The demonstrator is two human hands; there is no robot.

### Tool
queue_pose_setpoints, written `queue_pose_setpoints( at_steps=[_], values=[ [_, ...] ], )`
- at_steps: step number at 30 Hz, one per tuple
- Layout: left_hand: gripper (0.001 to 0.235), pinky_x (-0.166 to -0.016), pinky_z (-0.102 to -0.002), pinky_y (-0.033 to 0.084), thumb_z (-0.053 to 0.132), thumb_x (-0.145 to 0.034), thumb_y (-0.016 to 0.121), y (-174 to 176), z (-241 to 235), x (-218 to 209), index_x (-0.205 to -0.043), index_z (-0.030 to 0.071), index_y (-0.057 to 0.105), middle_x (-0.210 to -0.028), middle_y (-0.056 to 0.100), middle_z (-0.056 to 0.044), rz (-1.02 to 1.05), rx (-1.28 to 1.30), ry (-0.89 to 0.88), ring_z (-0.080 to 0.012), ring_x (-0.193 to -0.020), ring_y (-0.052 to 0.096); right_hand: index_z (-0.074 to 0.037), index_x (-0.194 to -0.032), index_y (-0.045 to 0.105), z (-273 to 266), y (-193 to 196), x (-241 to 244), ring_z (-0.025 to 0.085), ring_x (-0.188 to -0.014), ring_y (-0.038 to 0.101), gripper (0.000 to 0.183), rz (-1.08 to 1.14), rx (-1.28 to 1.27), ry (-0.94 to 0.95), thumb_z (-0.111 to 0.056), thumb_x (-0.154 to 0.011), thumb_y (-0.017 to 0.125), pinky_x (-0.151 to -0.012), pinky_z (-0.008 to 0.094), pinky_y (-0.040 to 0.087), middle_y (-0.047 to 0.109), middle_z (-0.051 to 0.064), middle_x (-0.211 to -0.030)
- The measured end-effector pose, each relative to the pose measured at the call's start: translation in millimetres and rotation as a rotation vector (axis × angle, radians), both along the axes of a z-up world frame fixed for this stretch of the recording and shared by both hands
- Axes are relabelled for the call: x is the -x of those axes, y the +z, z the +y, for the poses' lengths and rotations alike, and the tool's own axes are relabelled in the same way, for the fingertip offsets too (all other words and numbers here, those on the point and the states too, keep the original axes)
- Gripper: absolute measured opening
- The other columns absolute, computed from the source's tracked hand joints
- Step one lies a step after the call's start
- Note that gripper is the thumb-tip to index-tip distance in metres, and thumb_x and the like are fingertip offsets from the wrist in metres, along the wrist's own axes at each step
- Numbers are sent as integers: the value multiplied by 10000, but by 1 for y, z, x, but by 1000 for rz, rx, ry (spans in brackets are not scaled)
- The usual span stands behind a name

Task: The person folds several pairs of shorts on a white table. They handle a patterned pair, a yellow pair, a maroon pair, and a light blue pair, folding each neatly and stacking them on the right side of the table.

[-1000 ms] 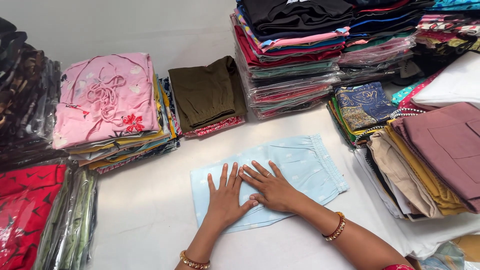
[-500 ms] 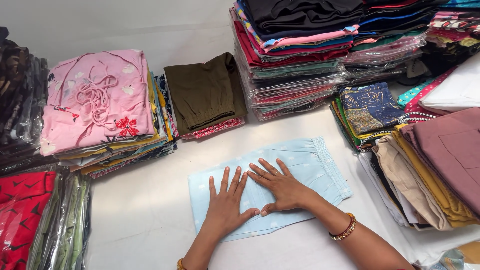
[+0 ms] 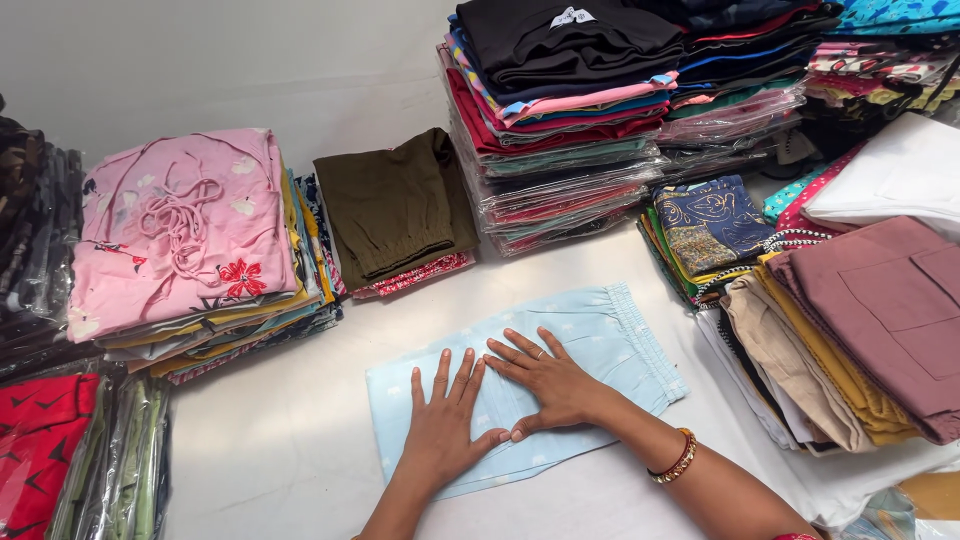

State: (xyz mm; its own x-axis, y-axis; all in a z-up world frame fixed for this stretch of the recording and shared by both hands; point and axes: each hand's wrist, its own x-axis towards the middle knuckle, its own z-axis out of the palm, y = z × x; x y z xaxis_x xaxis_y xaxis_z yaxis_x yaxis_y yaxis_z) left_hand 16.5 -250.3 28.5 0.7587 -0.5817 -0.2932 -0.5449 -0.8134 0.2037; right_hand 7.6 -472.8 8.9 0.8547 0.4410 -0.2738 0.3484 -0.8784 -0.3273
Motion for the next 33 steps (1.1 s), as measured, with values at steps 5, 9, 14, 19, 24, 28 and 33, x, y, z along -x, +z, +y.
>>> queue_pose_setpoints(
  at_steps=[5, 9, 14, 19, 24, 28, 33],
  values=[
    [1135, -1195, -656, -105, 846, -802, 493, -1, 1, 0, -1622, 165, 103, -1709, 41, -39, -2, 3, -3, -291, -1558, -113, -287, -1630, 198, -2, -1, -1, 190, -1584, -33, 1310, -26, -32, 9, -816, -572, 761, -1253, 552, -86, 107, -32, -1725],
    [1140, -1179, -681, -70, 880, -808, 486, -51, 10, -7, -1599, 129, 156, -1669, 107, -76, -313, 176, -90, -320, -1539, -64, -292, -1623, 217, -1, -4, -3, 178, -1581, -27, 1323, -9, -30, -11, -817, -537, 762, -1259, 544, -88, 115, -42, -1721],
    [1147, -1173, -683, -69, 885, -798, 483, -49, 8, -6, -1595, 125, 160, -1664, 110, -83, -336, 183, -91, -323, -1536, -58, -284, -1625, 228, -3, -5, -2, 186, -1584, -30, 1300, -37, -42, 9, -826, -567, 754, -1255, 549, -89, 116, -29, -1724],
    [1163, -1156, -702, -39, 922, -800, 480, -77, 14, -12, -1568, 94, 201, -1616, 167, -115, -674, 353, -176, -347, -1511, -15, -280, -1627, 223, -4, -6, -3, 185, -1588, -33, 1296, -33, -41, 6, -821, -575, 755, -1256, 547, -91, 114, -30, -1727],
    [1165, -1157, -698, -41, 926, -791, 487, -83, 13, -14, -1566, 104, 197, -1613, 170, -111, -704, 372, -183, -347, -1535, -16, -292, -1620, 241, -2, -9, -4, 177, -1587, -31, 1312, -1, -50, -18, -821, -537, 760, -1260, 542, -89, 117, -39, -1725],
    [1169, -1157, -695, -41, 927, -779, 494, -85, 13, -16, -1565, 115, 195, -1607, 169, -105, -728, 392, -187, -349, -1558, -17, -290, -1624, 249, -4, -10, -4, 180, -1590, -24, 1307, -12, -61, -17, -825, -543, 753, -1259, 550, -89, 127, -36, -1726],
    [1154, -1178, -671, -76, 891, -789, 505, -29, 5, -4, -1600, 150, 152, -1662, 110, -71, -359, 193, -99, -321, -1561, -62, -274, -1627, 250, -5, -10, -2, 194, -1594, -10, 1294, -60, -90, 2, -814, -570, 764, -1258, 552, -79, 140, -19, -1728]
  ],
)
